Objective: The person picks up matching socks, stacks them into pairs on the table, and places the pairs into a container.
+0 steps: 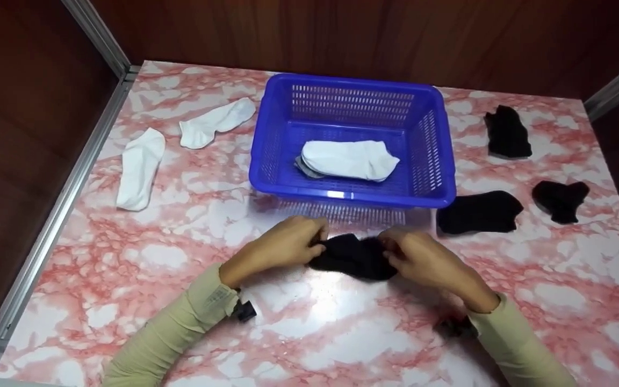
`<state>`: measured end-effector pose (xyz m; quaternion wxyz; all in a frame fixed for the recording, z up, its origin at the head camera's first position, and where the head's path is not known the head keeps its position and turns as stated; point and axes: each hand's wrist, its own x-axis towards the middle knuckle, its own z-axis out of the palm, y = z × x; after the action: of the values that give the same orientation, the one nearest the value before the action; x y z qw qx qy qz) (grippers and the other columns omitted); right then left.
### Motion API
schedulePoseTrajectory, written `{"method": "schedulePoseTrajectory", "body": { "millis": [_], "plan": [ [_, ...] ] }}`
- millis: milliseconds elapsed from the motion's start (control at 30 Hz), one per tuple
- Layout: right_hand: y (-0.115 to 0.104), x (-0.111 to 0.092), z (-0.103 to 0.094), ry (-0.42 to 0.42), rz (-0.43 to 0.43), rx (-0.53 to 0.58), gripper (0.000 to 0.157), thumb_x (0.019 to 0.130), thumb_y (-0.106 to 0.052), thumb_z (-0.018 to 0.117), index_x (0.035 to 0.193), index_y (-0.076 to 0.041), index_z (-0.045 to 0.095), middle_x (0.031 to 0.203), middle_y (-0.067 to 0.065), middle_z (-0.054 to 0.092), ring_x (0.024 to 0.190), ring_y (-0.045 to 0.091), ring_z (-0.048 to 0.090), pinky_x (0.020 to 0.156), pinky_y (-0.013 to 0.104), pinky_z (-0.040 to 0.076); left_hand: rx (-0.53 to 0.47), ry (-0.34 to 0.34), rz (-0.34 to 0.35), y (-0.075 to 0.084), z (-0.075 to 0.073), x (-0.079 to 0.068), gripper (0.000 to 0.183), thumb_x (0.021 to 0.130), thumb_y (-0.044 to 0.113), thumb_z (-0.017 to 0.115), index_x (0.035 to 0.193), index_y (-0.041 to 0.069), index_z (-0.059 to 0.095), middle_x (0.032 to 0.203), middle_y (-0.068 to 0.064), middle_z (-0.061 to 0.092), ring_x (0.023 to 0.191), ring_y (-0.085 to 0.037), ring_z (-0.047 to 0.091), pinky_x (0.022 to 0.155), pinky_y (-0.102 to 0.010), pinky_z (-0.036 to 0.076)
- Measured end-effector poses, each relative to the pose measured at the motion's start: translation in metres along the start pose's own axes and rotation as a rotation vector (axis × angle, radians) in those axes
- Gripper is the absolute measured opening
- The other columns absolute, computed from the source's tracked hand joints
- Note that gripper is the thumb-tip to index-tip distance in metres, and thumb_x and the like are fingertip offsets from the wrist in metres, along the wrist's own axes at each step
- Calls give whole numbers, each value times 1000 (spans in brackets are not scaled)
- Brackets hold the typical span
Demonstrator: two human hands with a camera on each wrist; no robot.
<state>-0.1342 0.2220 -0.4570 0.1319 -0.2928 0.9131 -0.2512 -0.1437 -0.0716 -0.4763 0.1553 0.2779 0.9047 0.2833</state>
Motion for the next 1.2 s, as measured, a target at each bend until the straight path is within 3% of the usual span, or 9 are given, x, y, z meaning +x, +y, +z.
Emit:
{"method": "schedulePoseTrajectory", "body": {
  "millis": [100,200,333,433,533,633,800,1033,1200],
  "plan": [
    [5,-1,-8,47,34,10,12,89,4,69,98,-4,67,86,3,61,81,15,54,69,31,49,-83,-3,-39,-4,-8,-1,10,97,12,69,106,11,64,86,-1,65,81,-17,60,76,-36,53],
    [9,0,-11,28,73,21,11,90,1,70,95,-6,64,82,1,56,77,15,52,66,28,43,-85,-12,-87,-6,-13,-2,16,98,16,69,112,8,67,88,-3,65,84,-19,60,81,-39,53],
    [11,0,-8,-38,114,27,17,95,-8,71,108,-3,61,82,0,56,72,13,51,64,26,43,-49,-5,-174,-6,-15,-3,25,100,31,70,98,6,72,79,2,61,77,-15,58,77,-37,52],
    [11,1,-5,-11,102,27,32,96,-10,74,122,-1,57,86,3,59,74,14,54,66,29,46,-53,8,-209,-3,-15,-4,36,98,39,73,86,5,70,72,3,57,68,-13,53,67,-34,49],
    [11,2,1,38,63,24,39,93,-5,77,125,-5,56,91,7,61,78,17,57,68,32,49,-63,-3,-187,-1,-15,-5,35,96,34,77,98,1,64,81,-3,61,73,-15,55,70,-35,52],
    [10,3,7,66,29,4,33,90,-1,79,117,-8,62,94,9,63,83,18,59,71,33,51,-48,-40,-117,-2,-15,-7,37,95,23,79,114,5,52,92,-7,62,83,-18,57,77,-37,54],
    [10,3,9,80,39,-44,20,89,-3,80,107,-6,72,101,9,66,89,20,62,77,38,55,12,-148,0,-3,-19,-9,25,96,12,75,112,10,56,88,-2,59,84,-18,56,77,-36,50],
    [12,0,-1,-10,49,-48,36,88,-8,83,121,-6,70,105,9,63,88,17,59,73,32,53,98,-89,71,-3,-20,-13,40,92,0,73,127,17,64,113,-9,71,106,-27,68,92,-45,58],
    [18,-1,-6,-25,17,-64,42,85,-13,87,123,-7,70,105,8,61,93,18,57,76,33,52,173,-86,24,-2,-23,-15,36,93,11,77,128,16,68,113,-10,72,108,-28,69,87,-46,59]
  ]
}}
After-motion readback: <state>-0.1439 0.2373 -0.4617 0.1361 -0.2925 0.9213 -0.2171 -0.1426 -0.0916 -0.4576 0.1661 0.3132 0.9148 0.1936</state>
